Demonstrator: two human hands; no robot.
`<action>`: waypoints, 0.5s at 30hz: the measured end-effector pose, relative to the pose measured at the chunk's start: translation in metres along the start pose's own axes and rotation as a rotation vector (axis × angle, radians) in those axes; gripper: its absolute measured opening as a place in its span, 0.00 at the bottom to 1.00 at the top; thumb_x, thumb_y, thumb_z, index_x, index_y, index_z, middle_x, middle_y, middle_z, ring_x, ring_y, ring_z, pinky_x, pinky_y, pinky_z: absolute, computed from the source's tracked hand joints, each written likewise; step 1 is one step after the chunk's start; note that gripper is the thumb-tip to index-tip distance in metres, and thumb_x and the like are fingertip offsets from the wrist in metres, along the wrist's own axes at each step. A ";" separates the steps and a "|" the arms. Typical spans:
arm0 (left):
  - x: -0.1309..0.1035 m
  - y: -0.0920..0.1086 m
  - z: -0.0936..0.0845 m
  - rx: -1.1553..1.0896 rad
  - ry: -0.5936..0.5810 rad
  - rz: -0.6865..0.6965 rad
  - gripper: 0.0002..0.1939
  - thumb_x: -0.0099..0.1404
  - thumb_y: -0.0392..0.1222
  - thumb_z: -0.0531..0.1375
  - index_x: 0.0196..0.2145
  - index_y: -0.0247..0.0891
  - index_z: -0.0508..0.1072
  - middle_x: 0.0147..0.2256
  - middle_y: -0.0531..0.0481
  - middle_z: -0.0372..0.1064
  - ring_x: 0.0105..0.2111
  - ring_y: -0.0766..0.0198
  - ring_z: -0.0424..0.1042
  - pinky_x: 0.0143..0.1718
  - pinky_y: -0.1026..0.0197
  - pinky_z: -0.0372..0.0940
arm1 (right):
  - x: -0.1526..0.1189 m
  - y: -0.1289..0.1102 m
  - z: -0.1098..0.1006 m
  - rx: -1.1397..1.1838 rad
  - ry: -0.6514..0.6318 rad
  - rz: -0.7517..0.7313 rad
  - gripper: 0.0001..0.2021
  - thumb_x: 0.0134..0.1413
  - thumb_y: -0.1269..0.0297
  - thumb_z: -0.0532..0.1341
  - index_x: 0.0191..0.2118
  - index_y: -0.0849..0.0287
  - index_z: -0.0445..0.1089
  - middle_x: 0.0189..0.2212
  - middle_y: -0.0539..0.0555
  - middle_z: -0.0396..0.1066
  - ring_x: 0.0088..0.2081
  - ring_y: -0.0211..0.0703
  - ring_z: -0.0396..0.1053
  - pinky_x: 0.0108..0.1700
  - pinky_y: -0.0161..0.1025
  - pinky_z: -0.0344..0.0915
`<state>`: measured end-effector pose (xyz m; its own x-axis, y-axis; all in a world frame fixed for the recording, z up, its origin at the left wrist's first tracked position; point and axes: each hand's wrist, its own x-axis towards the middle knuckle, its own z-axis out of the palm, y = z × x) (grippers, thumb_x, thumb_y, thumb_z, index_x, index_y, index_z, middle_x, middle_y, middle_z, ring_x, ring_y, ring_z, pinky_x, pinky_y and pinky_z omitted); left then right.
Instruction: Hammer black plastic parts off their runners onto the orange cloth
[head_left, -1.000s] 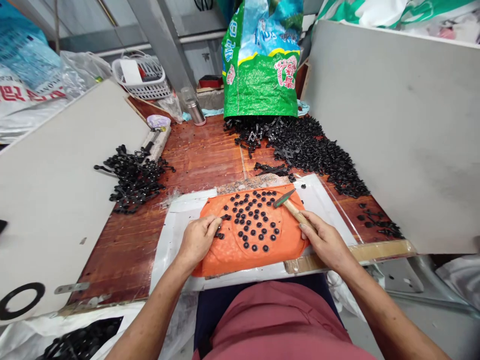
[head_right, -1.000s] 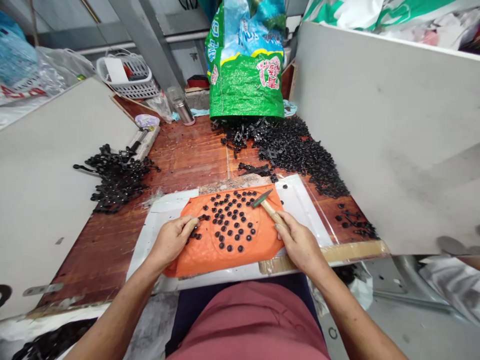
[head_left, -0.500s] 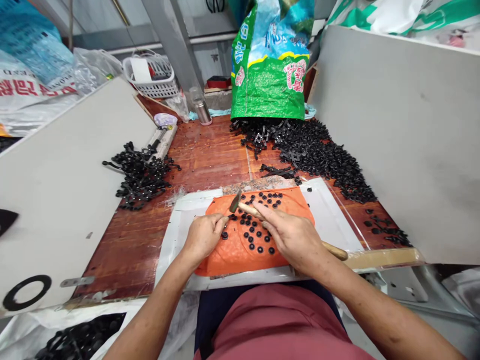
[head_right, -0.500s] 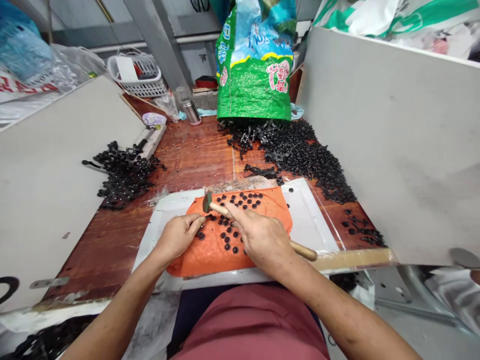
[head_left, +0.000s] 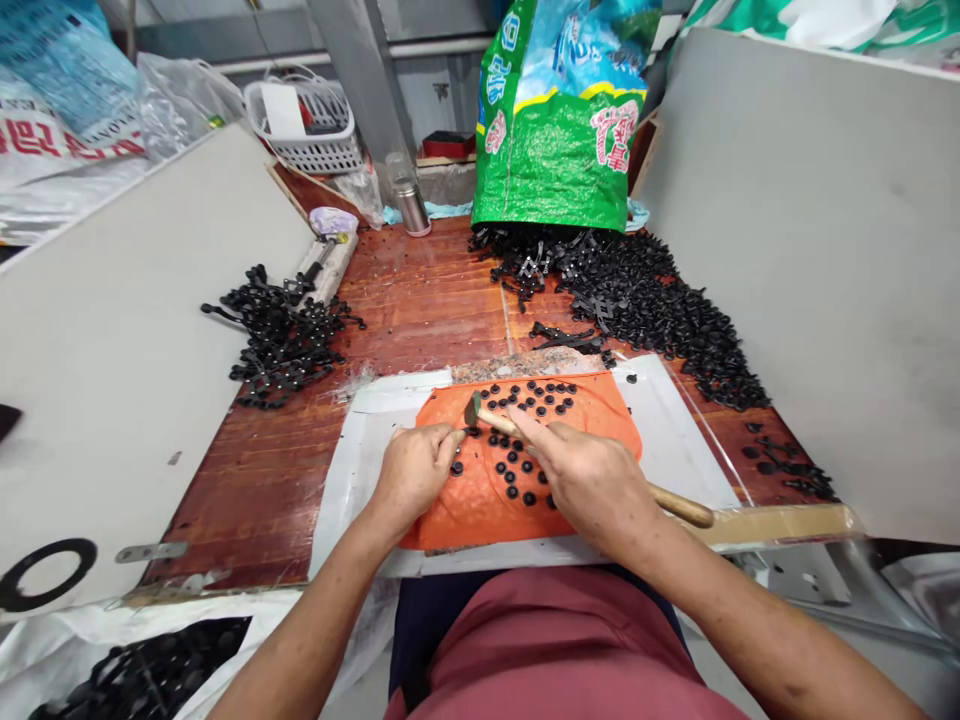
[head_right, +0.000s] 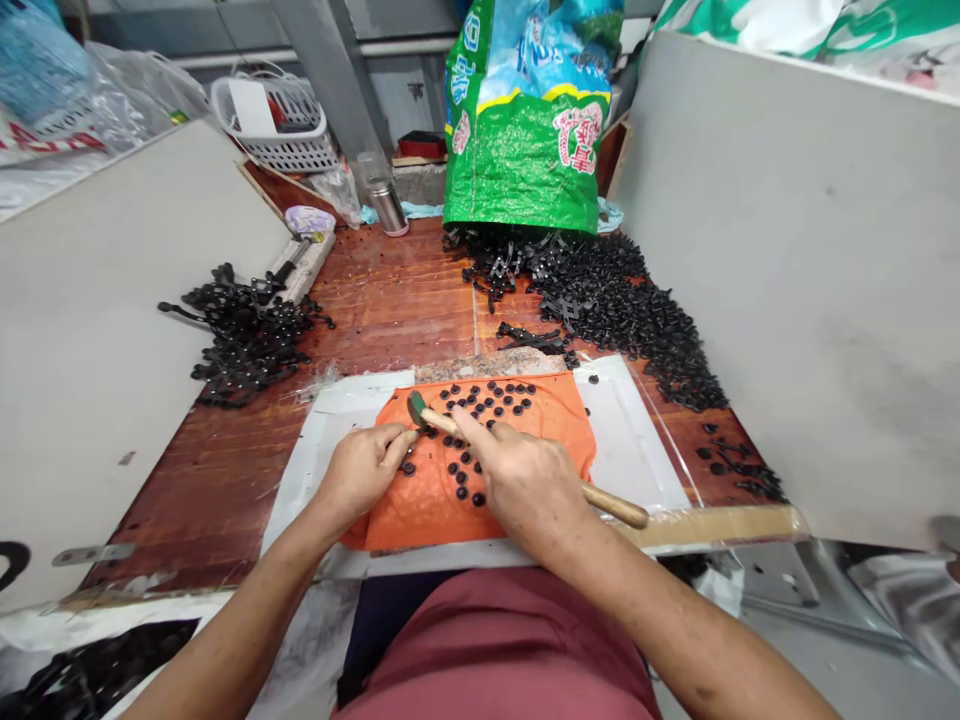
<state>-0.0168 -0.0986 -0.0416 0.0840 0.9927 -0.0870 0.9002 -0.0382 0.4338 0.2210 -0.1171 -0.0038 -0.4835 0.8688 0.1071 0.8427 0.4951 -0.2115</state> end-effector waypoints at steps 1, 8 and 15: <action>0.000 0.000 0.000 0.002 0.003 0.004 0.21 0.72 0.45 0.51 0.21 0.40 0.65 0.21 0.50 0.71 0.26 0.60 0.69 0.34 0.59 0.52 | 0.000 0.000 0.000 -0.002 0.018 0.008 0.31 0.68 0.72 0.52 0.73 0.48 0.53 0.37 0.54 0.77 0.35 0.44 0.75 0.32 0.36 0.62; 0.000 0.000 0.001 -0.016 -0.025 -0.020 0.19 0.71 0.45 0.50 0.21 0.41 0.63 0.20 0.51 0.66 0.25 0.61 0.66 0.33 0.59 0.50 | 0.005 -0.001 0.005 -0.053 -0.127 0.021 0.32 0.64 0.74 0.54 0.72 0.49 0.56 0.35 0.54 0.78 0.32 0.44 0.76 0.30 0.35 0.62; -0.008 -0.003 -0.014 -0.435 0.044 -0.110 0.19 0.70 0.52 0.52 0.25 0.40 0.64 0.23 0.54 0.62 0.25 0.64 0.63 0.29 0.62 0.53 | -0.009 0.025 -0.009 0.444 0.187 0.115 0.27 0.73 0.62 0.50 0.74 0.48 0.51 0.57 0.55 0.75 0.53 0.50 0.75 0.57 0.46 0.69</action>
<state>-0.0264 -0.1047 -0.0297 -0.0287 0.9924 -0.1193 0.6383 0.1101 0.7619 0.2487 -0.1118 -0.0015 -0.3082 0.9250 0.2223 0.6863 0.3780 -0.6213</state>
